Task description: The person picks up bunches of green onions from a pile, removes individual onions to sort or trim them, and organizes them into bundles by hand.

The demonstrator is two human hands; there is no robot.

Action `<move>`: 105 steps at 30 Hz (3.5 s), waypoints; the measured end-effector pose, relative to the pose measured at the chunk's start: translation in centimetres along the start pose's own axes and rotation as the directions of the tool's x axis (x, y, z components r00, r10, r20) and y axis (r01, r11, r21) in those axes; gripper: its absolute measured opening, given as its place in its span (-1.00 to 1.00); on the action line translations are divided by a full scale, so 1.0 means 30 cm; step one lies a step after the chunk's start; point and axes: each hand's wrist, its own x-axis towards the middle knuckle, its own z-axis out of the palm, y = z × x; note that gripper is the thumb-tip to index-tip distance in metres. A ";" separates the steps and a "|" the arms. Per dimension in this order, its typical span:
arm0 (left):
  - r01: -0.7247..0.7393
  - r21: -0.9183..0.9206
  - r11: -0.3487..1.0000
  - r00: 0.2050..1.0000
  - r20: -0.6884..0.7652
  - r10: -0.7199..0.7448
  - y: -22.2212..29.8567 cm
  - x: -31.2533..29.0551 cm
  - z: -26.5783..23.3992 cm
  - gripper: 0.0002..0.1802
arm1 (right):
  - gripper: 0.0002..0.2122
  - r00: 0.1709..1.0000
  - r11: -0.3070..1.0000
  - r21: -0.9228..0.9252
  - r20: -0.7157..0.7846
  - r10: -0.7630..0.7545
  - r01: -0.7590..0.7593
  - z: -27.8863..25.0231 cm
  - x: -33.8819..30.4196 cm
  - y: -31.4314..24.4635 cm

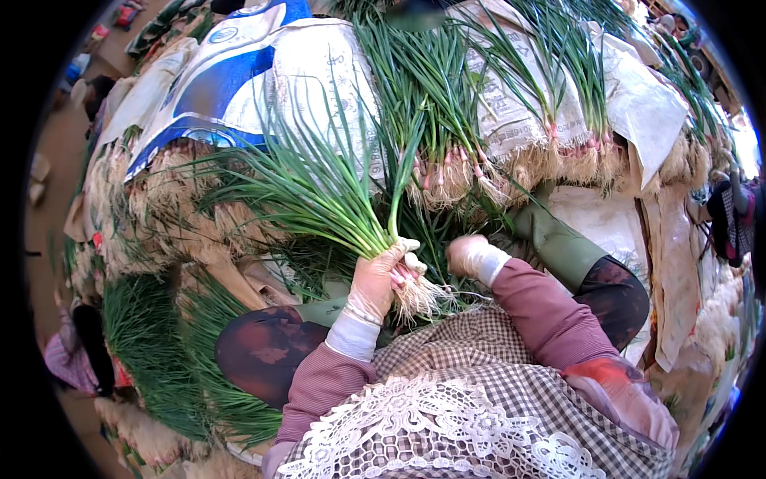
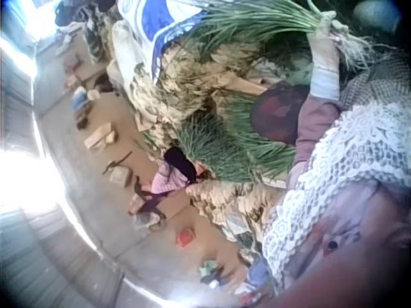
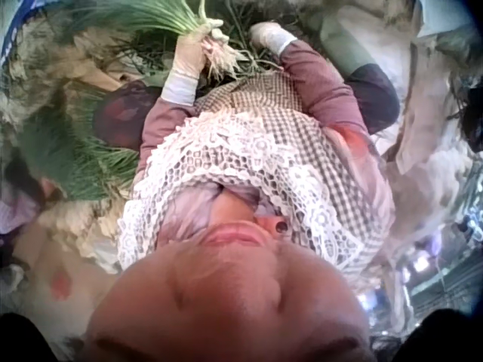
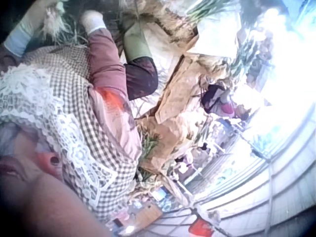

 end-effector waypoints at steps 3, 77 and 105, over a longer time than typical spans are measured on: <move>0.067 -0.139 0.988 0.997 -0.023 -0.071 -0.013 0.014 -0.003 -0.71 | -0.67 0.953 0.716 0.630 -0.230 -0.198 0.300 -0.001 -0.029 0.030; 0.207 0.198 0.958 0.975 -0.123 -0.185 -0.049 0.021 0.011 -0.84 | -0.75 0.743 0.999 -0.004 -0.668 -0.033 0.041 -0.247 -0.153 -0.168; -0.193 -0.225 0.955 0.904 0.339 0.262 0.206 -0.216 0.082 -0.44 | -0.71 0.898 0.994 0.077 -0.427 0.108 -0.084 -0.192 -0.036 0.120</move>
